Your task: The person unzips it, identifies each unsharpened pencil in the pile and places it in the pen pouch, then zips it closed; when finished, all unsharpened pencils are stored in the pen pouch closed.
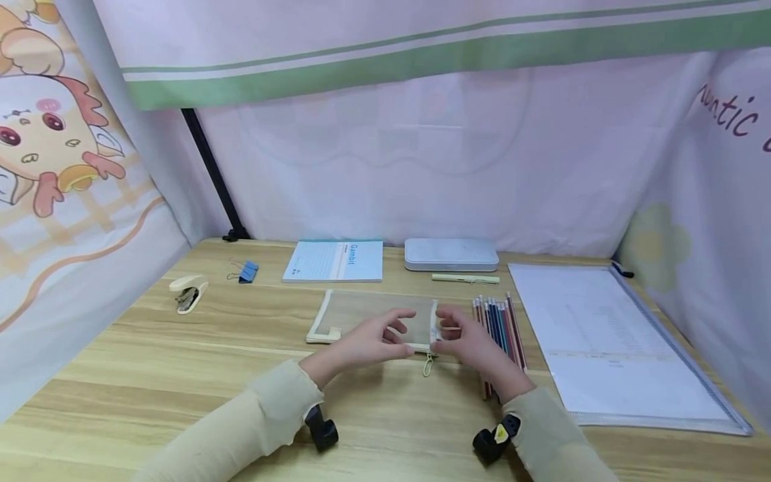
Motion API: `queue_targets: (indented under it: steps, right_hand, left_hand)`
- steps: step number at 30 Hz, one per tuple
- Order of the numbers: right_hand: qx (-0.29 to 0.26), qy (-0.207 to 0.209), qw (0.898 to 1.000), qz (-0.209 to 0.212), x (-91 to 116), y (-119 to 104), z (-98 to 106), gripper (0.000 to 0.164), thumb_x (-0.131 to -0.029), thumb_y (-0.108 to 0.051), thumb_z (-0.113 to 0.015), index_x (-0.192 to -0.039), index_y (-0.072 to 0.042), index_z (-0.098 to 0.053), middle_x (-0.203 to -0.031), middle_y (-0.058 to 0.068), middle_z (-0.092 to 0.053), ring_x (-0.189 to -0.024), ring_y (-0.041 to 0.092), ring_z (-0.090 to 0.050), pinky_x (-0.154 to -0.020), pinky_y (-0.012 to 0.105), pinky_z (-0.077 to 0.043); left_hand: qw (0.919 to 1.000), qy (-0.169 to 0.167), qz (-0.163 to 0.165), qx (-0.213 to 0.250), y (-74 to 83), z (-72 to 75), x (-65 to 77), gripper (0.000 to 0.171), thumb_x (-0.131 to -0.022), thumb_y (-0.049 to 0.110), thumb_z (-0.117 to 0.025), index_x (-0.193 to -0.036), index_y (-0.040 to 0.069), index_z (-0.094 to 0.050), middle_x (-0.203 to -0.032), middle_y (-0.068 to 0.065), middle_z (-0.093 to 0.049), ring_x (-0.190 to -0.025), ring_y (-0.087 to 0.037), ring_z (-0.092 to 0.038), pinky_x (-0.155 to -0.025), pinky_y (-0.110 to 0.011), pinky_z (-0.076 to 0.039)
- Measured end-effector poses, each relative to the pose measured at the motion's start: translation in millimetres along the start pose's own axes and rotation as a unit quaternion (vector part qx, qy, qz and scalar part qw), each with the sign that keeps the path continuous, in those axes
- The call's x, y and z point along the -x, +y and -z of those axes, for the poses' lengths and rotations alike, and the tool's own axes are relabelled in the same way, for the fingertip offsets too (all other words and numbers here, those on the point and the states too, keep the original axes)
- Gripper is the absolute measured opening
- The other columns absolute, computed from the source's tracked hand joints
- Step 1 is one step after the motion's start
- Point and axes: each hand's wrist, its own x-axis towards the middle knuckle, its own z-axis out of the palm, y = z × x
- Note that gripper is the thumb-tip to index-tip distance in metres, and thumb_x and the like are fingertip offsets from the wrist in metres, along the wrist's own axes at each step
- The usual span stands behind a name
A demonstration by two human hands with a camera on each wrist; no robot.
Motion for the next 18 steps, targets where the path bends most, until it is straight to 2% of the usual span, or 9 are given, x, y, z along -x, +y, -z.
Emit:
queue_targets:
  steps: [4,11,13,18]
  right_hand:
    - [0.004,-0.005,1.0,0.006,-2.6,6.5,-3.5,0.063,-0.081,-0.011,-0.069,-0.136,-0.001,-0.04,-0.13,0.022,-0.049,-0.12,0.037,-0.045,-0.096,0.049,-0.042]
    - [0.032,-0.004,0.999,0.0,-5.8,9.9,-11.3,0.063,-0.071,0.0,-0.073,-0.129,-0.004,-0.05,-0.126,0.017,-0.052,-0.111,0.029,-0.05,-0.091,0.042,-0.045]
    - [0.042,0.006,0.999,-0.004,-6.6,9.7,-12.9,0.061,-0.07,0.0,-0.074,-0.127,-0.005,-0.053,-0.125,0.015,-0.053,-0.107,0.026,-0.051,-0.089,0.041,-0.045]
    - [0.063,0.034,0.997,0.007,-7.5,11.3,-15.5,0.056,-0.069,-0.008,-0.078,-0.122,-0.004,-0.058,-0.122,0.016,-0.055,-0.108,0.028,-0.051,-0.091,0.044,-0.044]
  left_hand:
    - [0.9998,-0.004,0.001,0.022,-0.3,-8.5,-5.1,0.063,-0.08,0.023,-0.071,-0.135,0.012,-0.043,-0.116,-0.012,-0.056,-0.099,-0.019,-0.058,-0.084,-0.029,-0.049]
    - [0.9989,-0.011,0.014,0.043,-5.6,-11.0,-10.7,0.055,-0.078,0.017,-0.073,-0.127,0.008,-0.05,-0.106,-0.009,-0.059,-0.095,-0.016,-0.056,-0.085,-0.028,-0.047]
    - [0.9986,-0.011,0.013,0.049,-8.0,-11.3,-12.5,0.052,-0.077,0.015,-0.073,-0.124,0.006,-0.052,-0.104,-0.009,-0.059,-0.093,-0.015,-0.056,-0.085,-0.028,-0.047]
    - [0.9973,-0.008,0.012,0.073,-11.9,-13.4,-16.9,0.046,-0.076,0.012,-0.074,-0.118,0.003,-0.056,-0.1,-0.009,-0.06,-0.089,-0.014,-0.056,-0.082,-0.027,-0.048]
